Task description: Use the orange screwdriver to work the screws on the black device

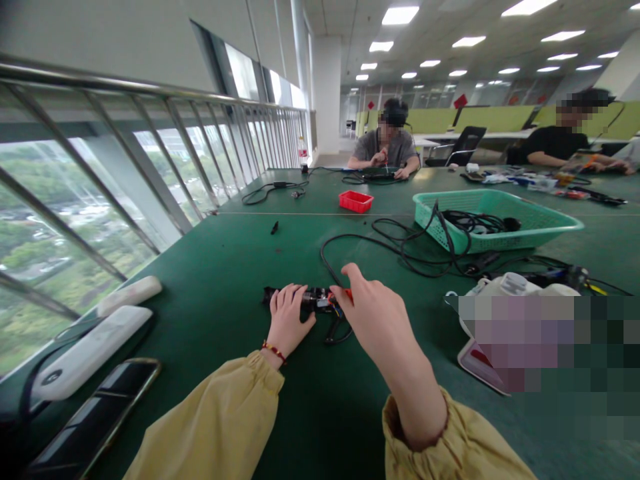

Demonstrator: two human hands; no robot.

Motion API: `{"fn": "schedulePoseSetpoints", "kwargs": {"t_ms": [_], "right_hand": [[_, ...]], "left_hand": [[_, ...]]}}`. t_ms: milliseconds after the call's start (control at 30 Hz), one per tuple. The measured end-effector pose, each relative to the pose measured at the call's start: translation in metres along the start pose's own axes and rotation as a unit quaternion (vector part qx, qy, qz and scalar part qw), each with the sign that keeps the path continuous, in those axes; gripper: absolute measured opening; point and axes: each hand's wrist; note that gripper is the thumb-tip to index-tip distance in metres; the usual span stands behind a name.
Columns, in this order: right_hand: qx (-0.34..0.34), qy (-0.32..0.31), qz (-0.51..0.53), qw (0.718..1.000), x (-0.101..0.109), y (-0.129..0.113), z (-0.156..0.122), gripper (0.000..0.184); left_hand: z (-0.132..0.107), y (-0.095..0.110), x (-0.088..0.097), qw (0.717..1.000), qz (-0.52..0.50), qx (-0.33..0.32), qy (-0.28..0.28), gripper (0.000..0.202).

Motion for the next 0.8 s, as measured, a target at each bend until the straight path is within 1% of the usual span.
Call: {"fn": "schedulePoseSetpoints", "kwargs": {"t_ms": [100, 167, 200, 267, 333, 367, 433, 533, 567, 633, 700, 733, 800], "right_hand": [[0.031, 0.030, 0.022, 0.999, 0.001, 0.002, -0.002, 0.032], [0.043, 0.041, 0.020, 0.998, 0.002, 0.003, -0.003, 0.031], [0.034, 0.035, 0.012, 0.999, 0.002, 0.002, -0.003, 0.026], [0.000, 0.002, -0.011, 1.000, 0.002, -0.001, -0.003, 0.017], [-0.032, -0.021, -0.023, 0.999, 0.002, -0.005, -0.003, 0.022], [-0.040, -0.018, -0.021, 0.999, 0.002, -0.007, -0.003, 0.022], [-0.033, 0.010, -0.005, 0.999, 0.002, -0.009, -0.004, 0.023], [0.009, 0.046, 0.026, 0.999, 0.002, -0.009, -0.005, 0.032], [0.010, 0.045, 0.027, 0.999, 0.002, -0.008, -0.005, 0.031], [-0.009, 0.024, 0.019, 0.999, 0.001, -0.008, -0.004, 0.021], [-0.031, 0.007, 0.016, 0.999, 0.000, -0.009, -0.003, 0.020], [-0.031, 0.009, 0.020, 0.999, 0.000, -0.009, -0.002, 0.020], [-0.015, 0.035, 0.035, 0.999, -0.002, -0.011, -0.001, 0.016]], "left_hand": [[0.000, 0.000, -0.001, 1.000, -0.001, 0.000, -0.001, 0.050], [0.000, 0.000, -0.001, 1.000, -0.003, 0.002, -0.002, 0.050], [0.000, 0.000, -0.001, 1.000, -0.004, 0.003, -0.003, 0.050], [0.000, 0.000, 0.000, 1.000, -0.005, 0.004, -0.003, 0.049], [0.000, 0.000, 0.000, 1.000, -0.004, 0.003, -0.003, 0.049], [0.000, 0.000, 0.000, 1.000, -0.003, 0.003, -0.003, 0.049], [0.000, 0.000, 0.000, 1.000, 0.000, 0.002, -0.004, 0.049], [0.000, -0.001, -0.001, 1.000, 0.003, 0.000, -0.005, 0.049], [-0.001, -0.001, -0.001, 1.000, 0.004, 0.000, -0.005, 0.049], [0.000, -0.001, -0.002, 1.000, 0.005, -0.001, -0.002, 0.049], [0.000, -0.001, -0.002, 1.000, 0.006, -0.004, 0.001, 0.049], [0.000, -0.001, -0.002, 1.000, 0.005, -0.006, 0.002, 0.049], [0.000, -0.001, -0.001, 1.000, 0.001, -0.006, 0.001, 0.049]]}}
Point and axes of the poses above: each hand's wrist, its own z-axis towards the middle knuckle, its own x-axis out of the back of the hand, y = z × x, and after that the axes turned 1 degree about -x, right-handed
